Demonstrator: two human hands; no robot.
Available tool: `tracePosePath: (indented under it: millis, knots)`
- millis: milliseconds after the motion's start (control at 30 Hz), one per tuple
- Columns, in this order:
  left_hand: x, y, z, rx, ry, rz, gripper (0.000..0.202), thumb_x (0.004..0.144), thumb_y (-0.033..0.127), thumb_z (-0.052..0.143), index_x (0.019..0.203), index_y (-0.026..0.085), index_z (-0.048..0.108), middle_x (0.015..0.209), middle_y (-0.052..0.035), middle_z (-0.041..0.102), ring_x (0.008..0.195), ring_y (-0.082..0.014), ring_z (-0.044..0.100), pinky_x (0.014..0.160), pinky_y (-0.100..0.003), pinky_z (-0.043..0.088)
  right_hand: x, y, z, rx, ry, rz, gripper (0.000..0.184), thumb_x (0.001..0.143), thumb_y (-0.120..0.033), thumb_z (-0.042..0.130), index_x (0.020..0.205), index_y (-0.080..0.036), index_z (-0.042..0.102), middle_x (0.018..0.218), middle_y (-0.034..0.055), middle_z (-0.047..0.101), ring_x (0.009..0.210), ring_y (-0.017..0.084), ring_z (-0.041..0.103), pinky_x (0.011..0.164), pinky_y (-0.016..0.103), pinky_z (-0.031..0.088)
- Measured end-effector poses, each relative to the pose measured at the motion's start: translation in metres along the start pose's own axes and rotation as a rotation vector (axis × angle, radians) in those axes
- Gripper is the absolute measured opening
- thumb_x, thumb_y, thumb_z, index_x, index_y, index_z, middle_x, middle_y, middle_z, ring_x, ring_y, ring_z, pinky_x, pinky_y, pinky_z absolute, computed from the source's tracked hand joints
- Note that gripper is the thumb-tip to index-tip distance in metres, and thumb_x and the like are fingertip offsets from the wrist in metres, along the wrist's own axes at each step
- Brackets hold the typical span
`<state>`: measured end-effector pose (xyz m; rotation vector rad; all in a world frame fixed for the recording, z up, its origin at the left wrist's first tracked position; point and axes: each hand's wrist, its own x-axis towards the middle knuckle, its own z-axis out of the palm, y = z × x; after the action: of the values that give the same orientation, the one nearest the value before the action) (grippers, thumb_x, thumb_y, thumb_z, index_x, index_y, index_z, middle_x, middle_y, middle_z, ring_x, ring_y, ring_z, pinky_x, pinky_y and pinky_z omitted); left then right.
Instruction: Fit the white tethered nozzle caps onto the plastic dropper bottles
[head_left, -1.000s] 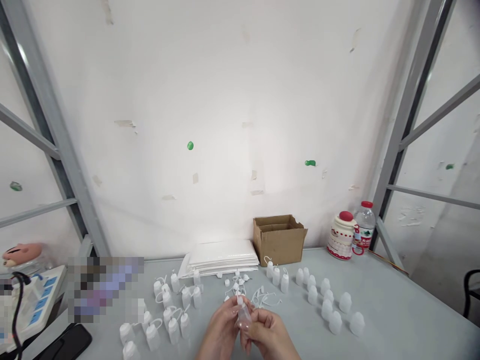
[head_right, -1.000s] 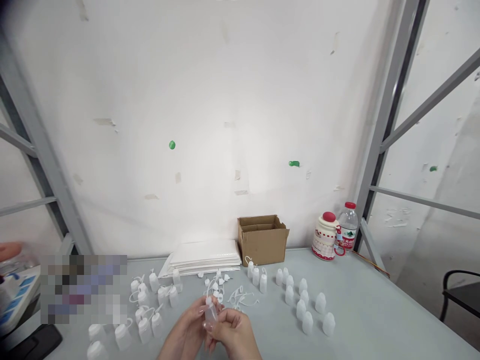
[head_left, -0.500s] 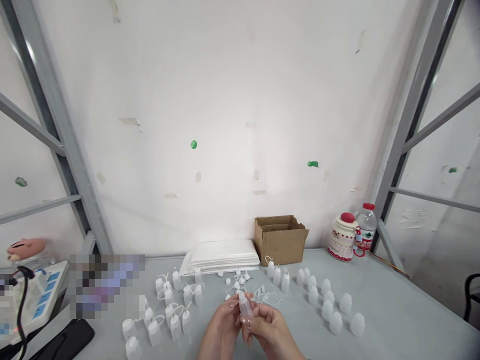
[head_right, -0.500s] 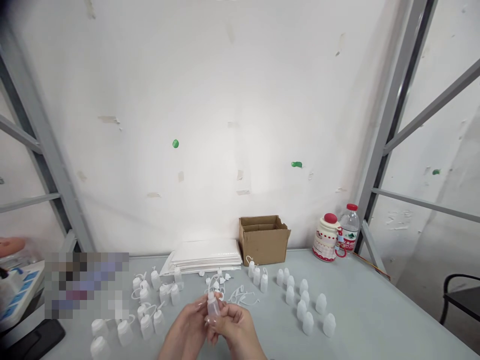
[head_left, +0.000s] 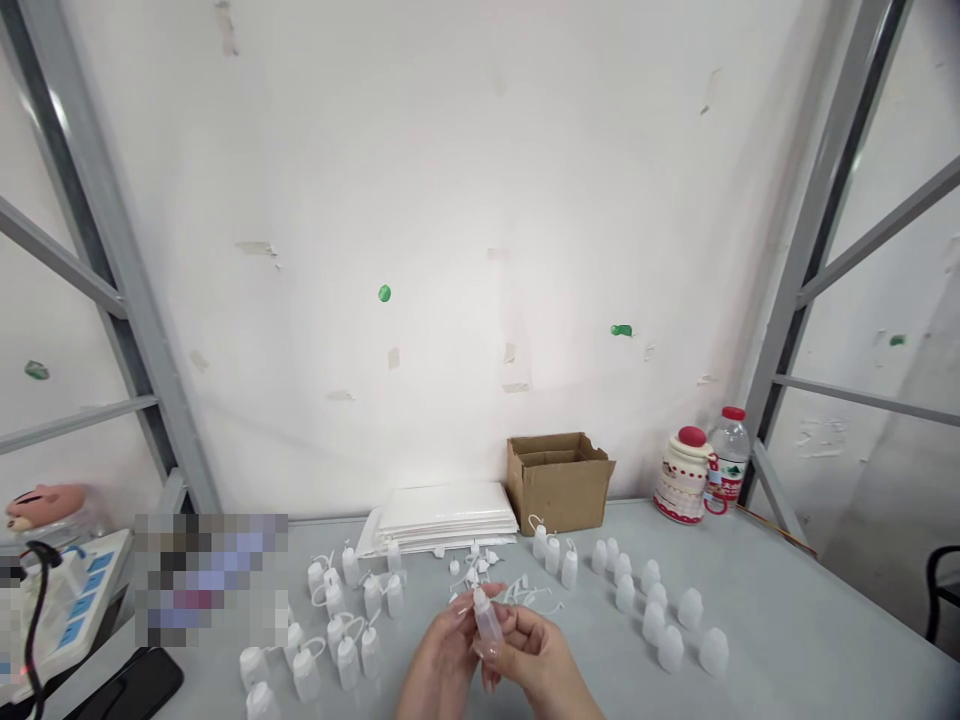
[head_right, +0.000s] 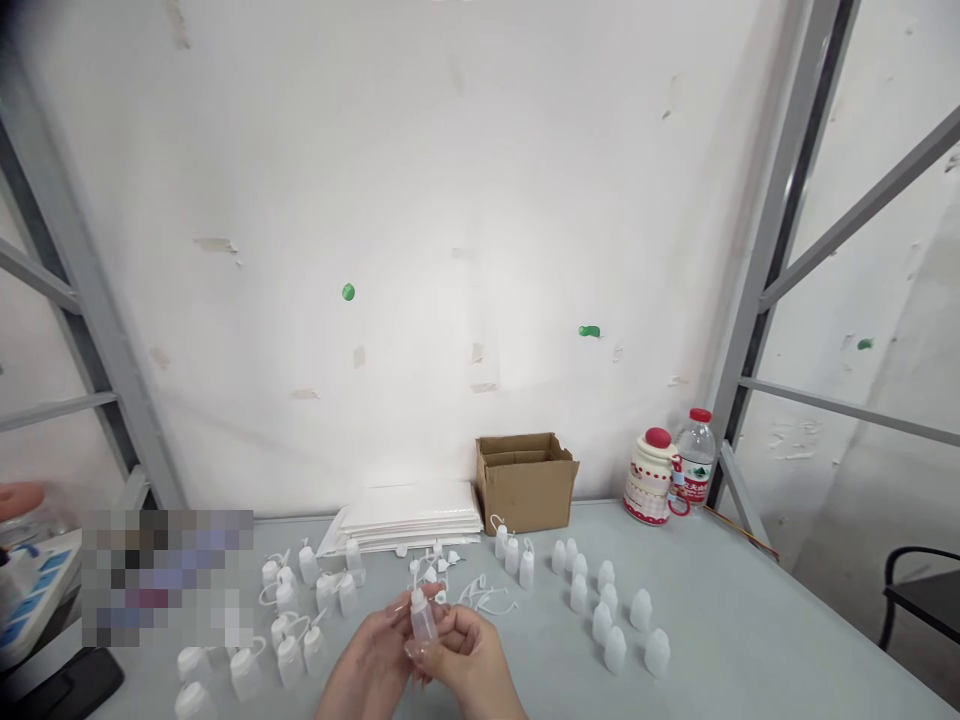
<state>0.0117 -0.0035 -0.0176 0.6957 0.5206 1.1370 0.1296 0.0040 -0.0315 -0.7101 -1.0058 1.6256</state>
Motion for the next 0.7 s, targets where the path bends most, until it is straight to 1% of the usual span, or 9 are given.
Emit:
tracePosePath:
  millis: [67,133,200,333,433,567,633,700]
  knots:
    - [-0.0016,0.0018,0.0027,0.007,0.005,0.014,0.04,0.069,0.039,0.057,0.102,0.018,0.06,0.079,-0.0062,0.064,0.067,-0.0171,0.052,0.057,-0.028,0.034,0.0,0.0007,0.0007,-0.007,0.014,0.0,0.034,0.046,-0.035,0.082,0.058,-0.015,0.057,0.052,-0.0023,0.06,0.044,0.009,0.05,0.047,0.022,0.038]
    - [-0.0019,0.0021,0.0042,-0.006,0.005,0.029,0.039,0.067,0.039,0.059,0.101,0.02,0.059,0.076,-0.0041,0.063,0.067,-0.0168,0.052,0.056,-0.027,0.033,-0.0001,0.0011,0.0012,-0.018,0.02,-0.001,0.036,0.045,-0.037,0.082,0.059,-0.015,0.057,0.056,-0.0017,0.061,0.045,0.009,0.05,0.047,0.023,0.039]
    - [-0.001,0.0014,0.0049,-0.017,0.016,0.041,0.034,0.066,0.04,0.061,0.094,0.021,0.06,0.075,-0.0026,0.061,0.065,-0.0154,0.052,0.054,-0.026,0.033,-0.0004,0.0012,0.0015,-0.029,0.018,-0.01,0.035,0.046,-0.037,0.082,0.058,-0.015,0.057,0.057,-0.0014,0.061,0.045,0.009,0.051,0.047,0.023,0.039]
    - [0.0014,-0.0005,0.0057,0.036,0.091,0.059,0.026,0.068,0.043,0.064,0.077,0.018,0.061,0.07,-0.0009,0.059,0.059,-0.0118,0.05,0.054,-0.025,0.033,-0.0013,0.0019,0.0009,-0.037,0.01,-0.024,0.035,0.047,-0.034,0.082,0.054,-0.017,0.053,0.052,-0.0025,0.061,0.046,0.01,0.052,0.049,0.023,0.04]
    - [0.0023,-0.0015,0.0056,0.093,0.122,0.065,0.026,0.066,0.041,0.068,0.071,0.016,0.062,0.069,-0.0016,0.06,0.056,-0.0102,0.05,0.051,-0.023,0.032,-0.0018,0.0038,-0.0007,-0.056,-0.001,-0.001,0.037,0.048,-0.037,0.081,0.054,-0.017,0.051,0.049,-0.0028,0.06,0.045,0.01,0.052,0.049,0.023,0.04]
    - [0.0026,-0.0024,0.0044,0.174,0.123,0.081,0.028,0.064,0.042,0.069,0.072,0.015,0.064,0.071,-0.0037,0.062,0.057,-0.0117,0.051,0.048,-0.023,0.033,-0.0016,0.0062,-0.0029,-0.09,0.004,0.007,0.038,0.048,-0.04,0.081,0.056,-0.017,0.052,0.048,-0.0022,0.06,0.046,0.01,0.053,0.049,0.023,0.041]
    - [0.0028,-0.0016,0.0044,0.205,0.137,0.1,0.028,0.064,0.042,0.068,0.075,0.015,0.066,0.075,-0.0052,0.064,0.064,-0.0141,0.054,0.052,-0.024,0.037,-0.0007,0.0052,-0.0035,-0.094,0.004,-0.004,0.037,0.049,-0.041,0.08,0.056,-0.017,0.053,0.048,-0.0021,0.059,0.046,0.01,0.052,0.049,0.023,0.04]
    - [0.0032,0.0007,0.0045,0.228,0.165,0.135,0.033,0.065,0.044,0.066,0.083,0.016,0.067,0.085,-0.0076,0.066,0.076,-0.0187,0.057,0.062,-0.027,0.041,0.0006,0.0016,-0.0046,-0.099,0.02,-0.032,0.036,0.051,-0.043,0.079,0.057,-0.017,0.055,0.048,-0.0018,0.059,0.046,0.01,0.051,0.05,0.024,0.04]
